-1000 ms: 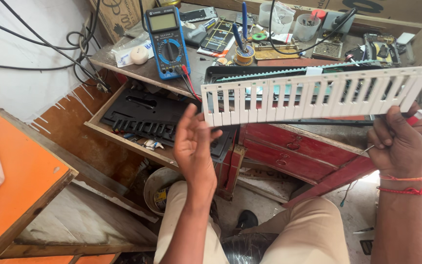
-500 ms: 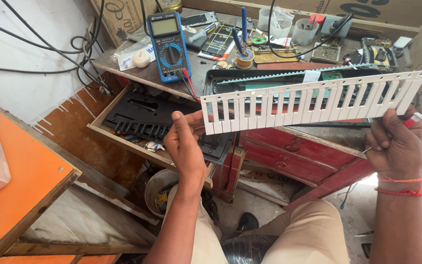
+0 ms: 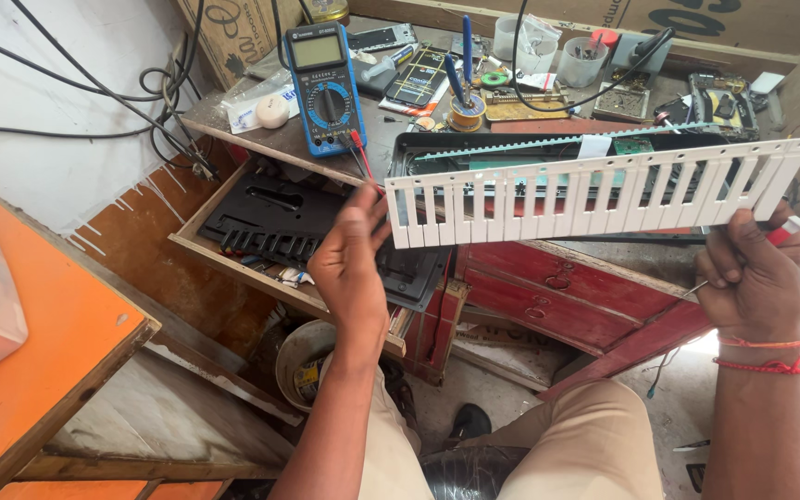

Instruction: The person works on a small keyboard instrument at a cluttered workbench. They use a screwdriver to loosen parts, lift the white key assembly out of the casing, hold and turn it over in both hands, then seat it back into the housing and press the keys while continuing to work on the mechanism with the screwdriver.

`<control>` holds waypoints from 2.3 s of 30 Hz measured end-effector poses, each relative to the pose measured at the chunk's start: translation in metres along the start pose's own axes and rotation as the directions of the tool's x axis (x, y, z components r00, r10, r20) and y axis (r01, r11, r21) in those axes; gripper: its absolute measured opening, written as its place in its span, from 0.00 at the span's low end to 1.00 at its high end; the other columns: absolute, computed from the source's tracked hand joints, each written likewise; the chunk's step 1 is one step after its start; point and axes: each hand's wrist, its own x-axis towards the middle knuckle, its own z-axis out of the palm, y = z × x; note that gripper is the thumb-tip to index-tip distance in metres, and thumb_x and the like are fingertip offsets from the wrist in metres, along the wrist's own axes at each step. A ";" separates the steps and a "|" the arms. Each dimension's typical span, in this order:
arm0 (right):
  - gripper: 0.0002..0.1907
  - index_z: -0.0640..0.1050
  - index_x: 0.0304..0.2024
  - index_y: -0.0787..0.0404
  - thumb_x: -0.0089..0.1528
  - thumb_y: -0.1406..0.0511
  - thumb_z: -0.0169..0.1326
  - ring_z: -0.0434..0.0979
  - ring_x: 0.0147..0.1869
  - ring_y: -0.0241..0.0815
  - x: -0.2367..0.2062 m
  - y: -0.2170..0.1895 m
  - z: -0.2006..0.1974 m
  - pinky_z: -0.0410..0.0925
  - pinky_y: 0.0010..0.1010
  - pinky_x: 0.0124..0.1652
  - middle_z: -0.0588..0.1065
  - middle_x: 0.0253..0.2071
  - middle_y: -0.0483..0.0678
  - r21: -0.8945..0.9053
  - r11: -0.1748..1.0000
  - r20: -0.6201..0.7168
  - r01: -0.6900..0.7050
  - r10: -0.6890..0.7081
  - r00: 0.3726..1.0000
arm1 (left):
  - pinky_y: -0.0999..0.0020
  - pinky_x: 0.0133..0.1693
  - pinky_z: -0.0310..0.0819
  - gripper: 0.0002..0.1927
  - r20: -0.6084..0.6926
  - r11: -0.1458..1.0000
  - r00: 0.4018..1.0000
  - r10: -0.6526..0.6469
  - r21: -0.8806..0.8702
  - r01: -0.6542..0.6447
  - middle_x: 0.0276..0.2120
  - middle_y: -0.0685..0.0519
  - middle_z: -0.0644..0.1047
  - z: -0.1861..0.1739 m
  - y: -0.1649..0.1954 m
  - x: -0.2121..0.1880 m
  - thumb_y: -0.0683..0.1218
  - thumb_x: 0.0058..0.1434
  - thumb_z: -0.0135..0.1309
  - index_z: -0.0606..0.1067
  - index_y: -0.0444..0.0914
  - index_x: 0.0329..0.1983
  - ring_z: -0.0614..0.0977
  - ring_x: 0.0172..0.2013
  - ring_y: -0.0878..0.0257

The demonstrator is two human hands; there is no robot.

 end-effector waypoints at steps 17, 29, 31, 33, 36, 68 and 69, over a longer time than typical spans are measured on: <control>0.09 0.71 0.44 0.54 0.79 0.71 0.55 0.60 0.25 0.28 -0.002 0.000 0.004 0.53 0.17 0.25 0.73 0.39 0.41 0.069 0.997 0.023 0.020 -0.022 1.000 | 0.47 0.72 0.49 0.45 0.757 0.121 0.564 0.330 0.559 -0.821 0.79 0.54 0.50 0.106 0.007 -0.022 0.42 0.72 0.59 0.44 0.55 0.81 0.51 0.77 0.54; 0.06 0.72 0.48 0.58 0.75 0.70 0.58 0.59 0.24 0.27 -0.001 -0.001 0.016 0.53 0.20 0.27 0.70 0.33 0.41 -0.007 1.000 -0.031 0.017 -0.017 0.999 | 0.48 0.56 0.60 0.38 0.778 -0.057 0.543 0.316 0.586 -0.808 0.65 0.55 0.67 0.141 -0.021 0.001 0.42 0.71 0.59 0.55 0.46 0.80 0.67 0.66 0.58; 0.13 0.73 0.56 0.56 0.73 0.64 0.61 0.57 0.24 0.26 -0.003 -0.004 0.020 0.52 0.19 0.25 0.71 0.34 0.40 -0.068 0.997 -0.048 0.020 -0.023 0.999 | 0.48 0.55 0.60 0.40 0.787 -0.066 0.533 0.310 0.577 -0.814 0.66 0.56 0.67 0.141 -0.019 0.004 0.42 0.70 0.60 0.56 0.46 0.81 0.67 0.66 0.57; 0.23 0.72 0.62 0.54 0.69 0.57 0.64 0.57 0.25 0.26 -0.003 -0.004 0.022 0.52 0.18 0.25 0.74 0.38 0.41 -0.072 0.997 -0.021 0.036 -0.038 0.999 | 0.55 0.57 0.62 0.42 0.775 -0.076 0.540 0.327 0.591 -0.803 0.70 0.57 0.66 0.142 -0.015 0.018 0.38 0.69 0.62 0.56 0.49 0.81 0.66 0.66 0.60; 0.34 0.70 0.64 0.54 0.64 0.46 0.64 0.58 0.25 0.27 -0.002 -0.003 0.019 0.53 0.18 0.25 0.77 0.44 0.44 -0.046 0.997 0.045 0.058 -0.056 0.997 | 0.51 0.63 0.66 0.47 0.684 0.143 0.608 0.403 0.609 -0.780 0.69 0.58 0.64 0.132 -0.002 0.037 0.46 0.59 0.70 0.56 0.50 0.76 0.66 0.68 0.56; 0.14 0.77 0.58 0.70 0.70 0.70 0.59 0.64 0.26 0.25 -0.002 0.001 0.030 0.56 0.17 0.25 0.78 0.40 0.48 -0.215 0.977 -0.002 0.016 -0.017 1.000 | 0.56 0.77 0.64 0.55 0.636 0.990 0.771 0.029 -0.126 0.067 0.76 0.41 0.63 0.069 -0.016 0.000 0.51 0.55 0.73 0.52 0.37 0.78 0.67 0.75 0.54; 0.14 0.77 0.56 0.70 0.70 0.70 0.59 0.64 0.26 0.25 -0.003 0.001 0.029 0.56 0.17 0.24 0.78 0.38 0.47 -0.213 0.977 -0.010 0.010 -0.012 1.000 | 0.55 0.76 0.65 0.55 0.645 0.991 0.764 0.017 -0.112 0.072 0.76 0.41 0.63 0.069 -0.015 -0.001 0.52 0.55 0.73 0.52 0.37 0.78 0.67 0.75 0.54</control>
